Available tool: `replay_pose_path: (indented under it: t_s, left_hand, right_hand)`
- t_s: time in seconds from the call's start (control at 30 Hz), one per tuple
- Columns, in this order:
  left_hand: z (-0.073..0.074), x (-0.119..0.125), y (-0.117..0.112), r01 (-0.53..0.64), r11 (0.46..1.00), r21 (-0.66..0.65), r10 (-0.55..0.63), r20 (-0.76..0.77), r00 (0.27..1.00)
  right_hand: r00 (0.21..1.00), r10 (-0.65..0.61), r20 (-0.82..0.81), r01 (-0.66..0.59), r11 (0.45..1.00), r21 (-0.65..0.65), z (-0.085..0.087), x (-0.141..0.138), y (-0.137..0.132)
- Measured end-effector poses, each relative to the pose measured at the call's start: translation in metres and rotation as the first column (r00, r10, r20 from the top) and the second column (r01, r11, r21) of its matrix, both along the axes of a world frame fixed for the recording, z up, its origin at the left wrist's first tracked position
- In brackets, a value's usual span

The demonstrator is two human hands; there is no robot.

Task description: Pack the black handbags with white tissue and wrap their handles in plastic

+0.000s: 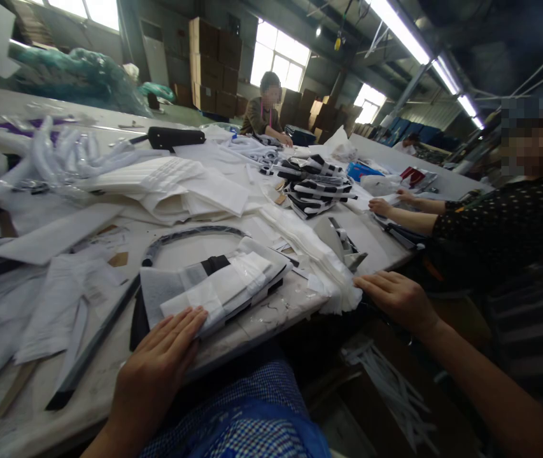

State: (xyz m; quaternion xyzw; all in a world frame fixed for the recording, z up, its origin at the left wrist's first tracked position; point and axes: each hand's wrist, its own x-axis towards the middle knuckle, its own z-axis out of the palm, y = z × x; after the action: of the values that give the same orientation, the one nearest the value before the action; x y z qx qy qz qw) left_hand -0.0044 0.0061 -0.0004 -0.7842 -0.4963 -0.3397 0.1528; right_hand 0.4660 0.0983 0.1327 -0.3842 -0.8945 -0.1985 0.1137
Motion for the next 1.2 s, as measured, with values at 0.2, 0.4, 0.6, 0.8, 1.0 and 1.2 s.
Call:
replay_pose_path:
  t_s: [0.2,0.4,0.6,0.8,1.0,1.2]
  left_hand:
    - [0.006,0.005,-0.005,-0.03,0.998,-0.057,0.033,0.047,0.998]
    - [0.014,0.009,-0.005,-0.041,0.996,-0.079,0.048,0.091,0.995]
    - [0.013,0.011,-0.005,-0.032,0.996,-0.082,0.044,0.154,0.987]
    - [0.008,0.013,-0.006,-0.027,0.995,-0.096,0.045,0.199,0.979]
    - [0.002,0.013,-0.005,-0.023,0.996,-0.085,0.042,0.233,0.972]
    - [0.005,0.013,-0.005,-0.044,0.998,-0.052,0.055,0.248,0.967]
  right_hand:
    - [0.903,0.428,0.049,-0.428,0.904,-0.01,0.025,-0.096,-0.001]
    - [0.767,0.64,-0.038,-0.635,0.749,-0.19,0.025,-0.187,0.022]
    - [0.655,0.755,-0.015,-0.675,0.577,-0.46,0.018,-0.27,0.062]
    - [0.582,0.804,0.117,-0.585,0.515,-0.626,0.005,-0.33,0.093]
    - [0.557,0.792,0.251,-0.461,0.545,-0.7,0.001,-0.36,0.103]
    - [0.501,0.739,0.45,-0.329,0.643,-0.691,0.006,-0.384,0.097]
